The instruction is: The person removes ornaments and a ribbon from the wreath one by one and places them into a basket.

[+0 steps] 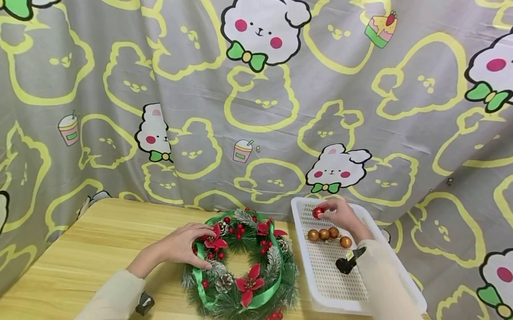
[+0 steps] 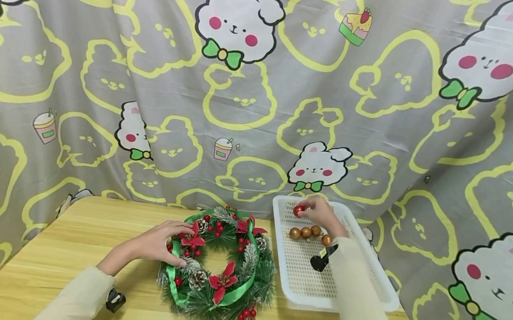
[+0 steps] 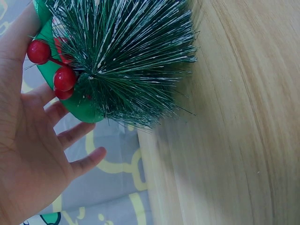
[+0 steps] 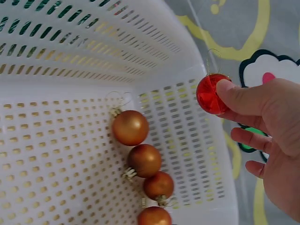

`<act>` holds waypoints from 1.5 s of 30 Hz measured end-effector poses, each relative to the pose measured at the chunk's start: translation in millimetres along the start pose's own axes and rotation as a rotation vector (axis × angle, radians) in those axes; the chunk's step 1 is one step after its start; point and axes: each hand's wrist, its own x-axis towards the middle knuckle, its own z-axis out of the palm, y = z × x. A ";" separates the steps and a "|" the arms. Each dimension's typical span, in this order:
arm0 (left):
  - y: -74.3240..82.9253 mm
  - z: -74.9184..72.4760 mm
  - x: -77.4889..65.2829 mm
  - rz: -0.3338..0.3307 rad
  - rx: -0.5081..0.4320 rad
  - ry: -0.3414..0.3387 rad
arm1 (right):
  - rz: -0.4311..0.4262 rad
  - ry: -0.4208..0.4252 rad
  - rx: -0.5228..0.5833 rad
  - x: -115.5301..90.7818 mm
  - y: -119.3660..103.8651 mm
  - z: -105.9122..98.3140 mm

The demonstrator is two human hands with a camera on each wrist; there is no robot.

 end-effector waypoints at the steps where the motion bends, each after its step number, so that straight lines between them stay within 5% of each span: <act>1: -0.3 0.1 -0.1 -0.001 0.001 0.001 | 0.014 -0.010 0.008 -0.2 1.2 2.2; 16: -2.4 0.1 -1.5 -0.001 -0.005 0.004 | 0.110 -0.048 0.120 -0.2 2.3 24.3; 45: -2.1 0.6 -0.9 -0.011 -0.010 -0.005 | 0.111 -0.024 0.101 5.0 2.6 47.4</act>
